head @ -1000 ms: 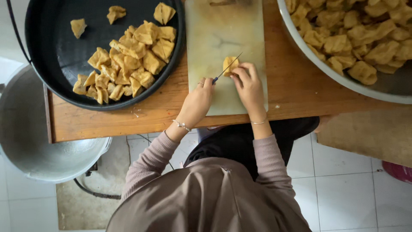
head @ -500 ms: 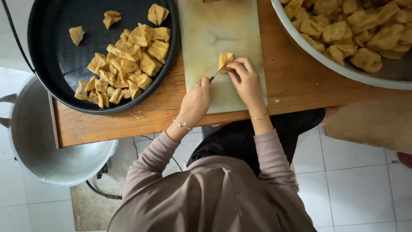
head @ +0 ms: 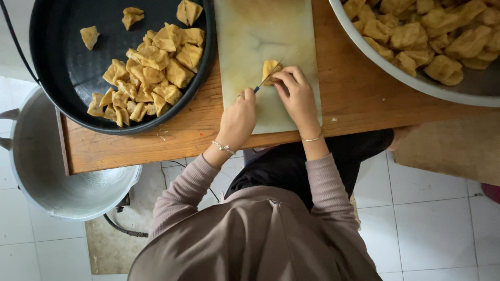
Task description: The person slices fried tofu cubes into smaller pieces using a knife on a cutting board.
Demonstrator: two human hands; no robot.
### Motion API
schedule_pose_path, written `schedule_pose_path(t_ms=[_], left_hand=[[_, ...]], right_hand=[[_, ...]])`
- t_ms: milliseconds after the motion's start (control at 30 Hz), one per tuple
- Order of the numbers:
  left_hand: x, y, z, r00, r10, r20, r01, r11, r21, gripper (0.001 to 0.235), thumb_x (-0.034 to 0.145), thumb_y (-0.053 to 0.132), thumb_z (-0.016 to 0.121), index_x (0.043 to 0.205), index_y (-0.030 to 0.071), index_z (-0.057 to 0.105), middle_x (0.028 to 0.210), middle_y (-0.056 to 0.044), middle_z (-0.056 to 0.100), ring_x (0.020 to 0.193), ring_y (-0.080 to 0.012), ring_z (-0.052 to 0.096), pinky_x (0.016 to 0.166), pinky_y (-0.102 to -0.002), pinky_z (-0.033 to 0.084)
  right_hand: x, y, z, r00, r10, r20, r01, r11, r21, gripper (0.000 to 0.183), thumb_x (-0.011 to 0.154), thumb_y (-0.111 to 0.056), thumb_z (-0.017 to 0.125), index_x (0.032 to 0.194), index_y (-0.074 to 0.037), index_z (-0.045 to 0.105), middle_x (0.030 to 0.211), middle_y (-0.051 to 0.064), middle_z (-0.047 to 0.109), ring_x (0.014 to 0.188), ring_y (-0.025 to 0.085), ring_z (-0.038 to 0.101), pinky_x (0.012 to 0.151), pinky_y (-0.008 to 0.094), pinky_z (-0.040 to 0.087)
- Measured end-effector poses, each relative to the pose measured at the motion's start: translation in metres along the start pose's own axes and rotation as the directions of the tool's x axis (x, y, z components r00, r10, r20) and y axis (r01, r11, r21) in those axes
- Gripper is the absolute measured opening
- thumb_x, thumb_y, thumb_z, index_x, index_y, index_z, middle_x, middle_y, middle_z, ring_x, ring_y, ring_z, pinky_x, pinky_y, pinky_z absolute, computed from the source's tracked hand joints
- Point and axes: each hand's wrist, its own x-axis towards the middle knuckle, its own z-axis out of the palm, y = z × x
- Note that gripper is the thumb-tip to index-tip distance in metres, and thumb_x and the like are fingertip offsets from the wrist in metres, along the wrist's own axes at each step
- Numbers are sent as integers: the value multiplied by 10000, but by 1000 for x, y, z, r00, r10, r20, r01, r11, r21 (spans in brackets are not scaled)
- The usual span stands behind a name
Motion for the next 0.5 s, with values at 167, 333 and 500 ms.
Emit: schedule_pose_path(t_ms=[167, 333, 500], left_hand=[[17, 3, 23, 999, -15, -37, 17, 999, 44, 129, 1067, 216, 390, 1032, 145, 491, 856, -14, 658, 644, -274, 760, 545, -349, 600], [17, 3, -6, 1000, -14, 0, 14, 999, 51, 106, 1040, 180, 398, 1060, 144, 495, 820, -22, 659, 626, -296, 756, 512, -384, 595], [0, -3, 0, 1000, -14, -25, 18, 986, 163, 58, 1010, 163, 451, 1004, 147, 506, 788, -21, 641, 593, -287, 745, 504, -359, 595]], right_hand=[[-1, 6, 5, 1000, -16, -16, 16, 1000, -6, 187, 946, -55, 743, 1109, -118, 677, 1082, 48, 587, 1060, 316, 661, 906, 451, 561], [0, 5, 4, 1000, -12, 5, 12, 1000, -20, 155, 977, -58, 732, 1109, -117, 678, 1073, 38, 577, 1037, 296, 661, 906, 434, 555], [0, 5, 2, 1000, -22, 6, 22, 1000, 2, 175, 965, -64, 734, 1124, -114, 681, 1089, 58, 586, 1058, 318, 654, 927, 444, 552]])
